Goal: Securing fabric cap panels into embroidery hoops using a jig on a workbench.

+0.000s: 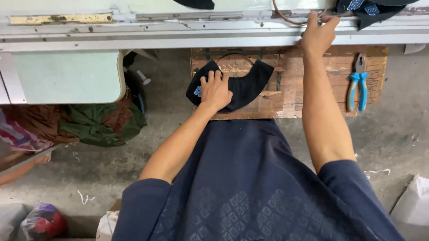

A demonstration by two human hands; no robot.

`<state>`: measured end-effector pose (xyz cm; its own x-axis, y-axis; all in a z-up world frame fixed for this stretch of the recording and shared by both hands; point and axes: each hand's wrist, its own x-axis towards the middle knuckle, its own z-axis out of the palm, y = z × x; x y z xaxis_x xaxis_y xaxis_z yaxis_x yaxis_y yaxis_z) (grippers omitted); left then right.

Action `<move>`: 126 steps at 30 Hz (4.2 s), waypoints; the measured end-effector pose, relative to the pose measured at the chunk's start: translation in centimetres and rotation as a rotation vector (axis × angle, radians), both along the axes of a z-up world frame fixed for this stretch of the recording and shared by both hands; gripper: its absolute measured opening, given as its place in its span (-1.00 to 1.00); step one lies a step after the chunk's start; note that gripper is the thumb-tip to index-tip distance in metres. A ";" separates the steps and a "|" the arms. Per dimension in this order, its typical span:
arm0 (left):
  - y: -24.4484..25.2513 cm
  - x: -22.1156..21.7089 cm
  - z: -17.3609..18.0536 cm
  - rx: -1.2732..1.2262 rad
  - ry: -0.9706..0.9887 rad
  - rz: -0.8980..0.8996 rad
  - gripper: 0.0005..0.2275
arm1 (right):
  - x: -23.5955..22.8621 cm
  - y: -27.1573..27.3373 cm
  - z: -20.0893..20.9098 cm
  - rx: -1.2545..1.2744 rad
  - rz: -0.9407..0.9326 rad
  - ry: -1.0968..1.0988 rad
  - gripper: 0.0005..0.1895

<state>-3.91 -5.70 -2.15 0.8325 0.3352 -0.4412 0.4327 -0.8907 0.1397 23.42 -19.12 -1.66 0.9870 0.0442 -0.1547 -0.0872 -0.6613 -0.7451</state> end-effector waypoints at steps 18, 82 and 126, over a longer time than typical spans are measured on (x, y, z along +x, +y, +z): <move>2.3 -0.8 -1.2 -0.208 -0.911 0.506 -0.85 | -14.4 -2.2 -0.9 -0.102 0.507 -0.035 -0.87; 6.2 2.9 -8.1 -0.385 -0.163 0.406 -0.75 | -9.3 2.5 -9.0 -0.282 0.807 0.150 -0.85; 6.9 4.0 -5.4 -0.398 -0.131 0.374 -0.79 | -9.3 3.1 -6.7 -0.452 0.716 0.192 -0.71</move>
<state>0.07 1.15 -7.58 0.7452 0.4467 -0.4952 0.6654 -0.5474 0.5076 14.11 -16.01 -8.31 0.6998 0.5389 -0.4690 0.3659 -0.8342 -0.4125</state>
